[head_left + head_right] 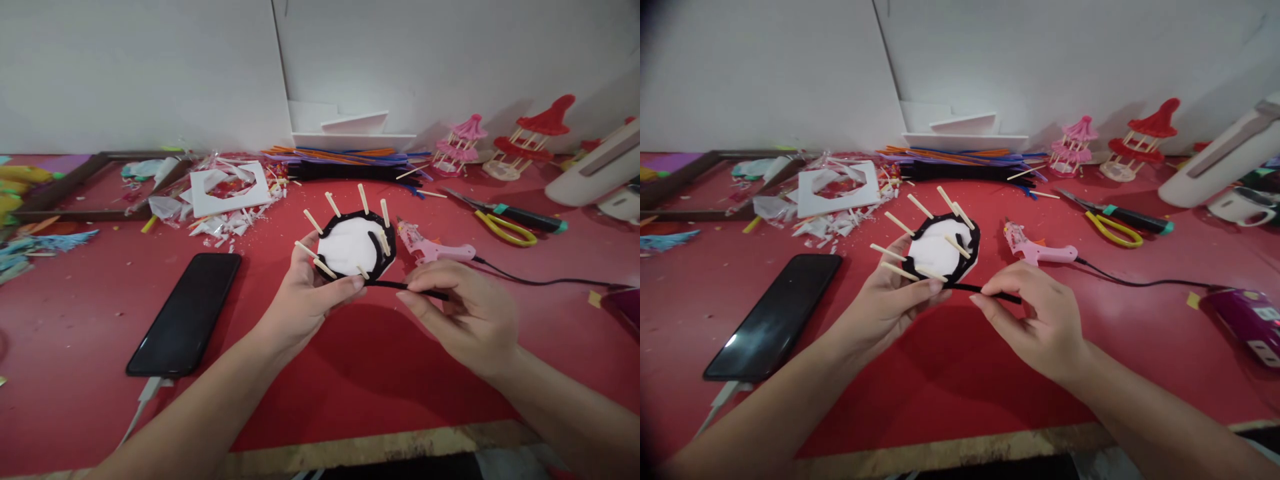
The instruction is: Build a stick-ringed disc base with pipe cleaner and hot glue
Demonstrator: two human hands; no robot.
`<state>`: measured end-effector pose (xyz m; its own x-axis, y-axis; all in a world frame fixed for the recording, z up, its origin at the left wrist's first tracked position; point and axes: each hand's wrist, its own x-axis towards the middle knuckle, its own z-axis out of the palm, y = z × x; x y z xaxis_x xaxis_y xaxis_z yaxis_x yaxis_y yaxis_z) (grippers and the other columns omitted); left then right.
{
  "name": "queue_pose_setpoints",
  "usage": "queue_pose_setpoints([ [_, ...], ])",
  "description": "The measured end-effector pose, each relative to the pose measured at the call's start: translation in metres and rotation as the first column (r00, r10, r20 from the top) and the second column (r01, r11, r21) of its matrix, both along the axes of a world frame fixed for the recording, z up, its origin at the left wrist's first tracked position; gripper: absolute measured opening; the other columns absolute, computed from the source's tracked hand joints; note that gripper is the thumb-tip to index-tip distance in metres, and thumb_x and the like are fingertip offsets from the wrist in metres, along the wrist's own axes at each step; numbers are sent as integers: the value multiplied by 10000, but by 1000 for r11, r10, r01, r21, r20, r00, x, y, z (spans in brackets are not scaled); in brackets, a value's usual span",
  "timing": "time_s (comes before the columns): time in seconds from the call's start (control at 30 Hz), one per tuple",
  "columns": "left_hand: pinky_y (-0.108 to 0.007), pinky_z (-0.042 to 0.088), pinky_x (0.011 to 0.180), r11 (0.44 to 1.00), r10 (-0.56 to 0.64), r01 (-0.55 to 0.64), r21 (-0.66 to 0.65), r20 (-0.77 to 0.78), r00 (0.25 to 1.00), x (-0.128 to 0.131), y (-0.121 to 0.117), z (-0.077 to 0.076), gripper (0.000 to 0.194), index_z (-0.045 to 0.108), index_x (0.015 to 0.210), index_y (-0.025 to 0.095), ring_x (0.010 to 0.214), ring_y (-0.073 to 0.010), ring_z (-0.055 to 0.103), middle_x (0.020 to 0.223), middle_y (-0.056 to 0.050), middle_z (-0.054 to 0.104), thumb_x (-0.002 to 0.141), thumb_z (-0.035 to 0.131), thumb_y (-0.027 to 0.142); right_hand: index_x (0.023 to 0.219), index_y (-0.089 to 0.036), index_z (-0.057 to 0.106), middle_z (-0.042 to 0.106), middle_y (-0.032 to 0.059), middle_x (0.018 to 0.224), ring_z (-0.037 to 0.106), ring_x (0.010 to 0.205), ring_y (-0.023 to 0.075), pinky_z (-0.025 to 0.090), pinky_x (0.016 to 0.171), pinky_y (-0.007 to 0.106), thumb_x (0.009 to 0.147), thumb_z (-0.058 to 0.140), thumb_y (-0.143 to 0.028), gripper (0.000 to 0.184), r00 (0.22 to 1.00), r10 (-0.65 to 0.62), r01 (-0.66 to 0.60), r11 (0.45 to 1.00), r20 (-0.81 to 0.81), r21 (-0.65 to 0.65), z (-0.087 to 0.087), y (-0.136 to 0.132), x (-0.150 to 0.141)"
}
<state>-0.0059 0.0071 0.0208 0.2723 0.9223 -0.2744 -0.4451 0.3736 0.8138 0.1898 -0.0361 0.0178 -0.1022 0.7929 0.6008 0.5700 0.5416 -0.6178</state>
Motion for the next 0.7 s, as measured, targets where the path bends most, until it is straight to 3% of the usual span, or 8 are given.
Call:
queue_pose_setpoints([
  [0.17,-247,603,718,1000,15,-15,-7,20,1000,-1,1,-1,819,398,1298,320,823,-128,681,1004,11,685,650,814,40,972,-257,623,687,13,833,674,765,166,546,711,307,849,666,-164,160,996,89,-89,996,-5,-7,-3,-4,2],
  [0.3,-253,606,717,998,65,-65,-7,23,998,-1,3,-2,878,363,1340,312,812,-128,685,994,12,683,642,812,25,1189,-264,565,670,71,1055,674,968,218,559,855,376,918,532,-244,274,994,-56,47,994,-91,-98,-4,5,21],
  [0.4,-278,608,765,994,109,-110,28,12,994,-1,4,-3,918,358,1372,299,869,-150,698,1040,3,672,631,831,34,1311,-253,460,628,113,1177,634,1122,292,519,963,495,852,512,-182,467,958,-221,246,960,184,-130,-7,21,52],
  [0.5,-265,596,802,984,140,-140,108,10,990,-1,5,-6,929,358,1395,276,917,-160,702,1050,-14,678,636,849,59,1438,-222,323,503,192,1385,493,1310,408,447,1028,597,720,514,-115,750,814,-222,333,935,536,-118,-16,36,83],
  [0.6,-240,587,811,976,153,-156,153,28,988,-1,6,-7,940,349,1397,270,915,-141,699,1056,-18,693,632,855,65,1386,-225,419,599,159,1288,577,1215,392,477,989,583,685,472,-73,720,735,-91,284,941,672,-183,-29,44,95],
  [0.7,-232,582,827,972,164,-167,163,33,986,-1,7,-8,943,359,1378,284,919,-130,700,1074,-7,699,611,861,64,1233,-222,567,676,131,1130,647,1073,344,514,908,507,707,472,-73,556,766,-104,235,964,634,-127,-34,47,90],
])
